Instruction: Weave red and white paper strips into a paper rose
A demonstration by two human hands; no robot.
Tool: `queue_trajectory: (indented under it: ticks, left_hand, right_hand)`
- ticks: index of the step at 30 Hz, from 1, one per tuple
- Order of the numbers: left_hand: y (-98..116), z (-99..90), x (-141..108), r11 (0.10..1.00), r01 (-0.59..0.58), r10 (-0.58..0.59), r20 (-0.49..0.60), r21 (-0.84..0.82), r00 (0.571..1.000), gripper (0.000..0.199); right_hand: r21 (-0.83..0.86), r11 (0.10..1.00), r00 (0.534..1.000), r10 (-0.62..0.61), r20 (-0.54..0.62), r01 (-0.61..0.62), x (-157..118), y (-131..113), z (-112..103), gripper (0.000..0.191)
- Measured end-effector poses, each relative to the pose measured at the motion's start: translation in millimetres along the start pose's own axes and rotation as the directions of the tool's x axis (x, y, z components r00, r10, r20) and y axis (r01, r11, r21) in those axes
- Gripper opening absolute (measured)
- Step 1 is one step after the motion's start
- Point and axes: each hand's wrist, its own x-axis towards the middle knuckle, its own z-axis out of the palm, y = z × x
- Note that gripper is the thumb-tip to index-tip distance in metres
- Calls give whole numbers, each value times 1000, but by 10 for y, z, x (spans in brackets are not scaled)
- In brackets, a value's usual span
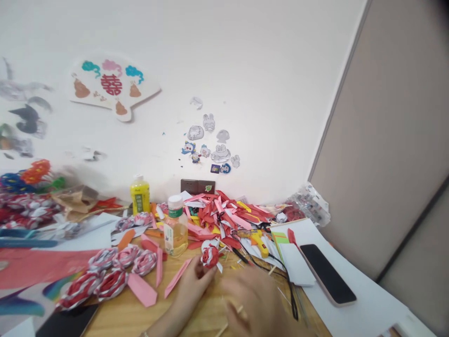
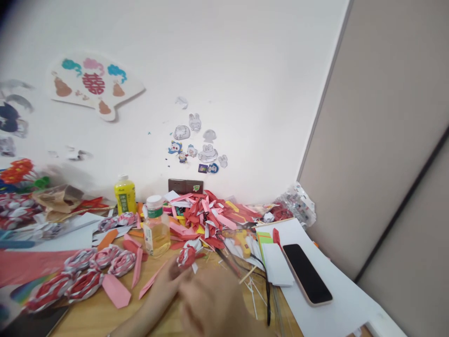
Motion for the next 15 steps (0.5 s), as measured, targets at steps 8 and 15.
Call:
queue_trajectory:
  ticks: [8, 15]
  left_hand:
    - [-33, 104, -115, 1000, 2, -3, -73, -18, 997, 39]
    - [-185, 219, -254, 995, 92, -82, 201, -41, 976, 43]
  right_hand:
    - [351, 769, 842, 520, 142, -534, 195, 235, 411, 9]
    - [484, 771, 839, 530, -128, -413, 178, 386, 399, 19]
